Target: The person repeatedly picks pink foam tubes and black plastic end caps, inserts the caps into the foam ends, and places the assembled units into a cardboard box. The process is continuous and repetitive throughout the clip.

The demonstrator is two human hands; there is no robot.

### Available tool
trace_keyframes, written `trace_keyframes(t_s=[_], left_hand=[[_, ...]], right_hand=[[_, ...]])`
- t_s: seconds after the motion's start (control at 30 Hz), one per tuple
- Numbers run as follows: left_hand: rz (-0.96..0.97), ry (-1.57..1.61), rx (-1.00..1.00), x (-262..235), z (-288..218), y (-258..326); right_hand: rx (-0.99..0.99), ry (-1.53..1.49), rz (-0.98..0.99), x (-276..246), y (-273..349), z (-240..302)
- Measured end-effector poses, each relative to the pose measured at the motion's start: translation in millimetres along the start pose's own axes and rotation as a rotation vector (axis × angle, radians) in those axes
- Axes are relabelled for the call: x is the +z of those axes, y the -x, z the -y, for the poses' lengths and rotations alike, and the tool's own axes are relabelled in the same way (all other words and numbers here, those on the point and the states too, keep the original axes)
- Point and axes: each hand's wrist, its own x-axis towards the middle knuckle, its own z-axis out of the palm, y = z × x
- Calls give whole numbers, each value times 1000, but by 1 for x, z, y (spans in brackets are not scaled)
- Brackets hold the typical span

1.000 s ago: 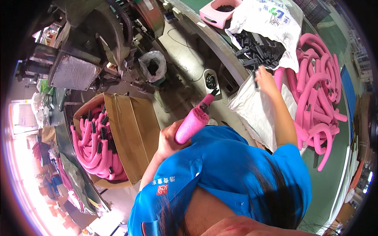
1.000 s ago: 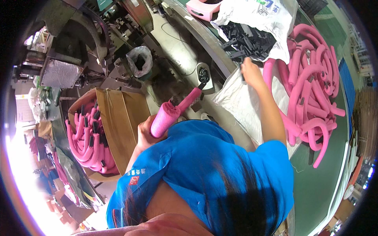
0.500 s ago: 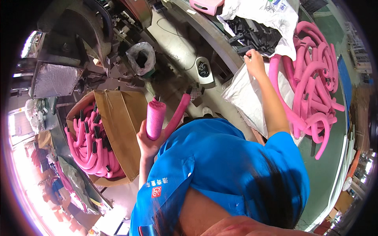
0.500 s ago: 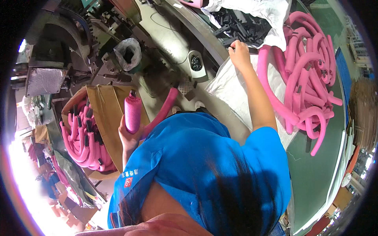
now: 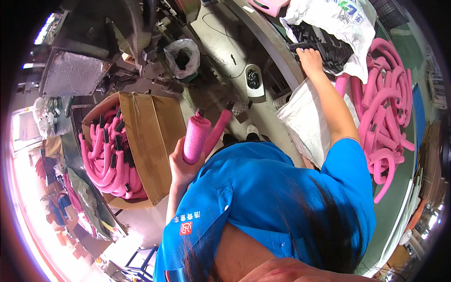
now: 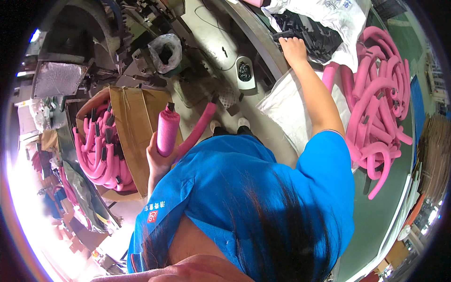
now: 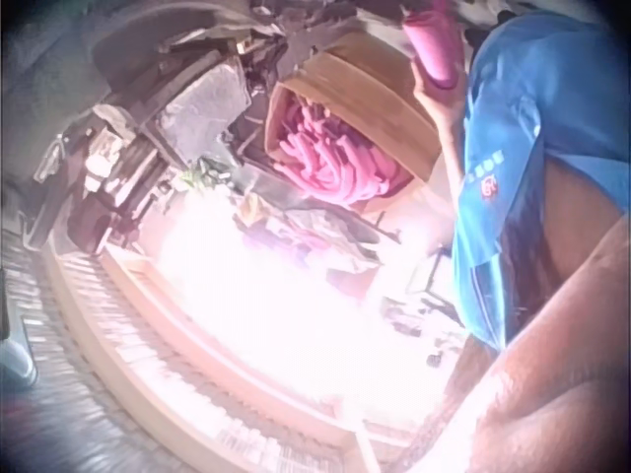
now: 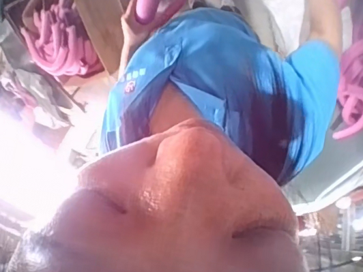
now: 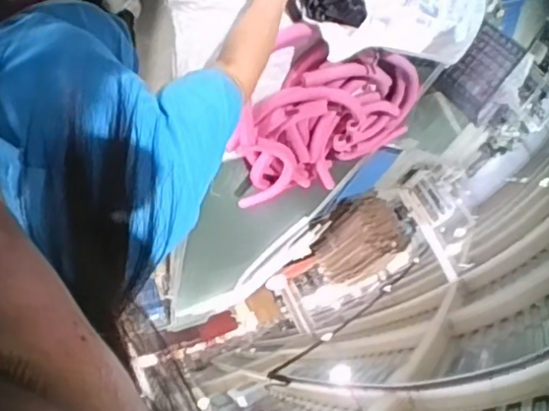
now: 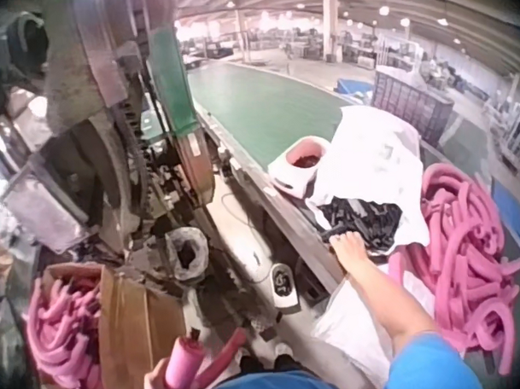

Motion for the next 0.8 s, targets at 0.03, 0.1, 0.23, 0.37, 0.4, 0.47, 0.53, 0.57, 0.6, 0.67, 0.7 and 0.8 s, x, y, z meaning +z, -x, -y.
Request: trace_keyframes(t_s=[0.03, 0.1, 0.23, 0.37, 0.4, 0.47, 0.53, 0.57, 0.6, 0.67, 0.7, 0.8], left_hand=[[10, 16, -13, 0, 1, 1], [36, 31, 49, -1, 1, 4], [64, 11, 146, 0, -12, 3], [63, 25, 263, -4, -13, -6], [71, 30, 280, -7, -17, -8], [78, 33, 303, -11, -23, -10], [72, 31, 311, -14, -26, -9], [65, 41, 312, -16, -26, -9], [58, 51, 310, -18, -25, -8], [38, 83, 316, -22, -23, -7], [27, 104, 324, -25, -22, -6], [20, 118, 330, -33, -20, -1]], right_hand=[[1, -21, 19, -6, -2, -1], [132, -316, 32, -32, -6, 3], [345, -1480, 84, -99, -16, 45], [213, -2248, 384, -187, -10, 91], [117, -2275, 441, -198, -9, 99], [31, -2393, 476, -214, -6, 115], [-5, -2274, 436, -229, -1, 128], [-80, -2237, 385, -235, 0, 132], [-165, -2228, 274, -237, 2, 138], [-282, -2196, 99, -242, 7, 142], [-370, -2157, 22, -241, 8, 142], [-377, -2218, 42, -250, 8, 145]])
